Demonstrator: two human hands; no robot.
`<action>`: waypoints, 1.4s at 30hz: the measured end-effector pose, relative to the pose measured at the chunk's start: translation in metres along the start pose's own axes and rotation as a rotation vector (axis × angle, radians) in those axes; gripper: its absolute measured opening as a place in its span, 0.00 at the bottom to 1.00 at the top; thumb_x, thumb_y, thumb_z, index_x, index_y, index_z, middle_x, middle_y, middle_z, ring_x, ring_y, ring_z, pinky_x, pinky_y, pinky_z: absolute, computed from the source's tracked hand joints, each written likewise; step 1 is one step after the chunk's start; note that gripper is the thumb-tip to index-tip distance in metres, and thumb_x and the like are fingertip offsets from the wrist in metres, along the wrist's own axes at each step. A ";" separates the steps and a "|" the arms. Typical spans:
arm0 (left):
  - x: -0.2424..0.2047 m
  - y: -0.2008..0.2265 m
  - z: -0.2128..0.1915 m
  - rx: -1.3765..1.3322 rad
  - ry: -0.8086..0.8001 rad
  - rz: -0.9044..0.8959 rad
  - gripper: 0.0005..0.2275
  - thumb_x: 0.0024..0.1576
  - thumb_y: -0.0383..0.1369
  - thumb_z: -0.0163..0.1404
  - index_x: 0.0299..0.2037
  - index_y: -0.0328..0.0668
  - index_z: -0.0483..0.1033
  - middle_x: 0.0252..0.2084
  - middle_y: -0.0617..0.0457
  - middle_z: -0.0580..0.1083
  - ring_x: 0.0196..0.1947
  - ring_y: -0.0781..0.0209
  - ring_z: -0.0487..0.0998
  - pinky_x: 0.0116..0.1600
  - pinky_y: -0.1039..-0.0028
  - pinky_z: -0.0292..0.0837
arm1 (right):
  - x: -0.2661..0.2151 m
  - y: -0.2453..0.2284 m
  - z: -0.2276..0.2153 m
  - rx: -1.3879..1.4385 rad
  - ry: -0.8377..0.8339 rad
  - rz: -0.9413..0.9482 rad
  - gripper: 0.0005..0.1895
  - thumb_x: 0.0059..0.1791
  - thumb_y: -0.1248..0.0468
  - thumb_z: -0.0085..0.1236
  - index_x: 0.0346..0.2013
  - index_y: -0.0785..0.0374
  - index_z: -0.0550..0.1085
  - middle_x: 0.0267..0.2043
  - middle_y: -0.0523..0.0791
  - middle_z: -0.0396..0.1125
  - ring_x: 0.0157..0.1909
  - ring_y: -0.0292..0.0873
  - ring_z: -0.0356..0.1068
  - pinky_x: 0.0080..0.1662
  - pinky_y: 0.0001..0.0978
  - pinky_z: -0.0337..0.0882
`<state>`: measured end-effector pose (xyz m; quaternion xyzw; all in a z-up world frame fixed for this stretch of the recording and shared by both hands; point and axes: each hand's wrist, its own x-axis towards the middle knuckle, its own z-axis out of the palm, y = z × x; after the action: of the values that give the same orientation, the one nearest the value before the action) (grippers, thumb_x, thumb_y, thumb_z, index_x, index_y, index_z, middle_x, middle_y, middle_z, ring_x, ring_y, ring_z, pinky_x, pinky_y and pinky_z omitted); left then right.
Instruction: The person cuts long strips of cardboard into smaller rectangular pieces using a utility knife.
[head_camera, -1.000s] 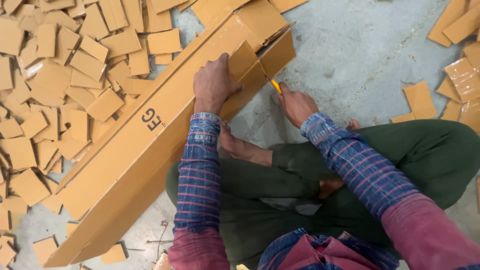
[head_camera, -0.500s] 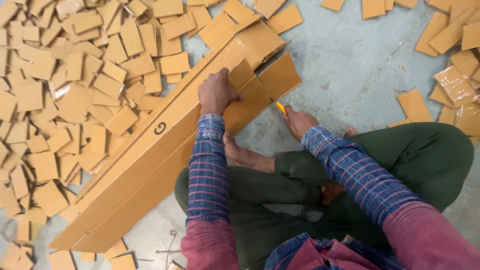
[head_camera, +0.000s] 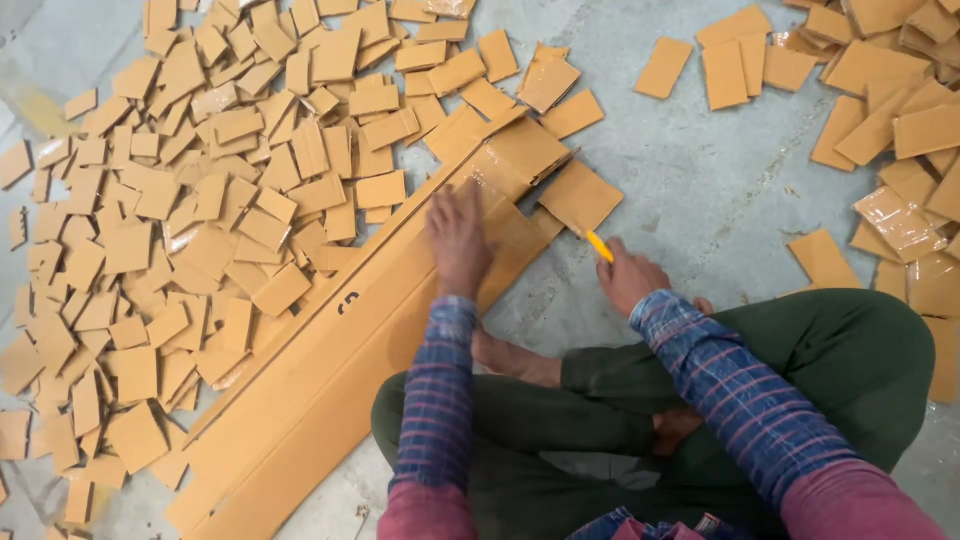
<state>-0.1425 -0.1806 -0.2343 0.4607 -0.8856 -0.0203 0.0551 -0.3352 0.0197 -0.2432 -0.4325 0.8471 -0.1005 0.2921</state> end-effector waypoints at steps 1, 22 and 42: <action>-0.006 0.004 0.017 -0.024 0.009 0.070 0.55 0.39 0.54 0.70 0.76 0.56 0.48 0.78 0.35 0.46 0.77 0.29 0.43 0.76 0.38 0.42 | 0.004 -0.004 -0.007 0.070 0.081 0.023 0.24 0.54 0.47 0.50 0.60 0.55 0.64 0.45 0.57 0.73 0.47 0.67 0.73 0.48 0.61 0.72; -0.003 0.019 -0.080 -0.114 -0.366 0.164 0.42 0.37 0.45 0.61 0.69 0.59 0.61 0.64 0.29 0.63 0.59 0.24 0.69 0.58 0.47 0.73 | 0.089 0.094 -0.071 0.167 0.673 0.118 0.34 0.51 0.45 0.65 0.61 0.63 0.65 0.59 0.62 0.65 0.49 0.69 0.71 0.47 0.62 0.71; -0.035 0.011 -0.035 0.073 0.285 0.314 0.17 0.57 0.31 0.45 0.54 0.30 0.68 0.49 0.38 0.75 0.43 0.44 0.81 0.45 0.58 0.79 | -0.026 -0.038 -0.018 0.350 0.433 -0.565 0.13 0.63 0.58 0.52 0.48 0.67 0.68 0.25 0.57 0.67 0.29 0.64 0.69 0.32 0.55 0.66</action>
<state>-0.1272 -0.1451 -0.2010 0.3172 -0.9298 0.0862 0.1656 -0.3085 0.0155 -0.2023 -0.5609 0.7069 -0.4085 0.1371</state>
